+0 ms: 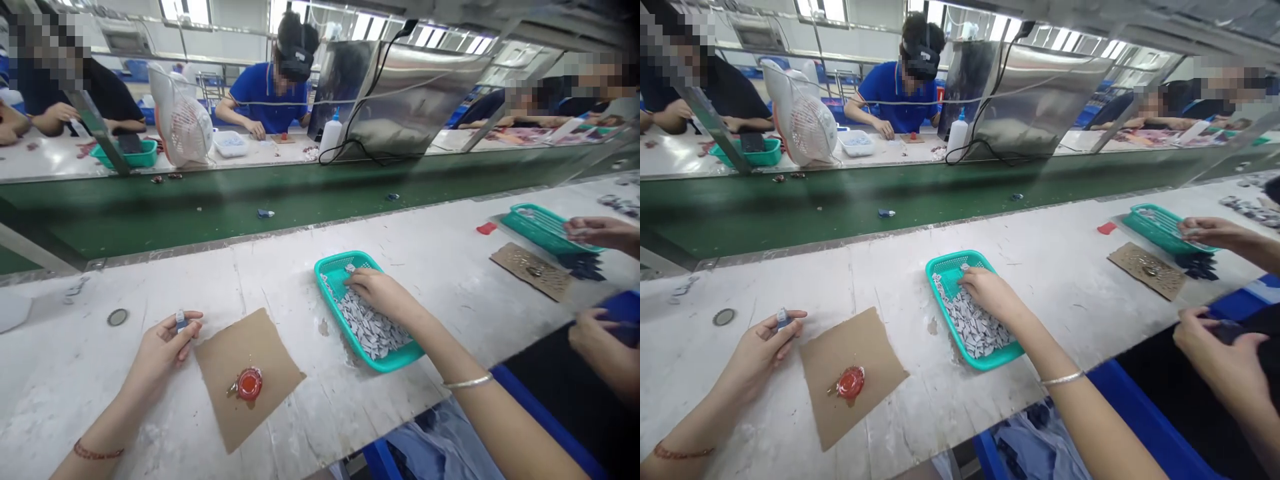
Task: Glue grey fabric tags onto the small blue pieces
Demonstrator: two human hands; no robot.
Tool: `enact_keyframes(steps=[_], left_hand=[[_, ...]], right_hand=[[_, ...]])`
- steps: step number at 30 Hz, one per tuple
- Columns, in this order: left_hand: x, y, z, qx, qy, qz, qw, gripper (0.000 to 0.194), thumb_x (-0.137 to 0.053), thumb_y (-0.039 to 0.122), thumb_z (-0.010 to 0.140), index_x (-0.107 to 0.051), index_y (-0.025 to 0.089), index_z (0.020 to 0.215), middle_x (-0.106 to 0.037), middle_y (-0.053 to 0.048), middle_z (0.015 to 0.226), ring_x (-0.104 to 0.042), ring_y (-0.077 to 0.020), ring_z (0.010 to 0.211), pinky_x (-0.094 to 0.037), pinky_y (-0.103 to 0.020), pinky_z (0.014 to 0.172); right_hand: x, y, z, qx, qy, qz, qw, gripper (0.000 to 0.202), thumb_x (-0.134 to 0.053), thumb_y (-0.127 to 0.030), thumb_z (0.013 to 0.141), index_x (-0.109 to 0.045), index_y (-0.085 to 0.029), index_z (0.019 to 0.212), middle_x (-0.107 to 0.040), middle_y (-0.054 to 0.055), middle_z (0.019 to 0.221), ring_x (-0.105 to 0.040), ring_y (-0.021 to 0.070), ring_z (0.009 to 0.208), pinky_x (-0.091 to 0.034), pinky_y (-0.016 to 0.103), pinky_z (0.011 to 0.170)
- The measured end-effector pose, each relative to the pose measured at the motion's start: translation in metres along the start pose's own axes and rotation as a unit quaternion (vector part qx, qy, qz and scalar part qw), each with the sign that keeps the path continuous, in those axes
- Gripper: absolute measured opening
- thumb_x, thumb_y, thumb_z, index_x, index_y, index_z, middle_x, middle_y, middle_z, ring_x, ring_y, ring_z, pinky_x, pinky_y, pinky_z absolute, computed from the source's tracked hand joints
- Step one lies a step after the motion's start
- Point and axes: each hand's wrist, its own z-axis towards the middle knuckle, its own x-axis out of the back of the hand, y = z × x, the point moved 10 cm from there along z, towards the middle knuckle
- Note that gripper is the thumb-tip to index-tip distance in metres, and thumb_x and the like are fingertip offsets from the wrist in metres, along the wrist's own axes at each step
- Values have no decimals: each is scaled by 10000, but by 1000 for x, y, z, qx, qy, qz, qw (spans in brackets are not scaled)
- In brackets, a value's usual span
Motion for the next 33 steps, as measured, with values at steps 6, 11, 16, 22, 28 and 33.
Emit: enact_keyframes(steps=[6,11,16,22,28,33], left_hand=[[-5,54,49,-74,-25,125,989,613,-700,507,749,-607,127,1221,-582,-3,724,-488,-108,593,-425,-220,555],[-4,116,123,-189,99,403,890,442,-533,428,829,-636,119,1129,-709,-106,859,-650,-242,754,-509,-336,694],[-22,145,183,-206,142,507,825,428,-543,311,826,-619,123,1203,-697,-215,1070,-618,-400,1072,-470,-497,889],[-76,156,201,-279,103,536,790,493,-522,254,856,-544,73,1314,-448,-246,1472,-327,-414,1398,-260,-571,1121],[-132,160,208,-310,33,474,824,397,-572,187,830,-626,186,1223,-549,-137,1393,-440,-333,1325,-337,-477,1117],[-117,150,208,-248,70,340,904,243,-503,123,859,-659,125,1045,-617,-200,1207,-542,-351,1210,-413,-516,1040]], right_hand=[[1,0,-3,30,-8,-29,999,220,-494,-124,866,-704,-171,816,-716,118,886,-679,282,893,-546,381,775],[4,-4,-7,36,1,-18,999,166,-509,-109,853,-633,-181,769,-689,95,815,-677,263,814,-533,359,706],[14,-5,-14,20,18,37,999,146,-499,-159,884,-619,-197,809,-706,69,855,-692,235,822,-550,337,703],[41,-16,-41,-10,130,175,976,249,-506,-303,948,-684,-225,1103,-735,76,1059,-704,254,961,-591,368,777],[35,-73,-67,11,155,245,957,182,-568,-204,934,-723,-257,1014,-735,37,997,-703,192,924,-577,279,784],[10,-110,-74,-2,150,309,939,175,-592,-173,923,-716,-237,1029,-707,44,998,-695,161,897,-567,230,749]])
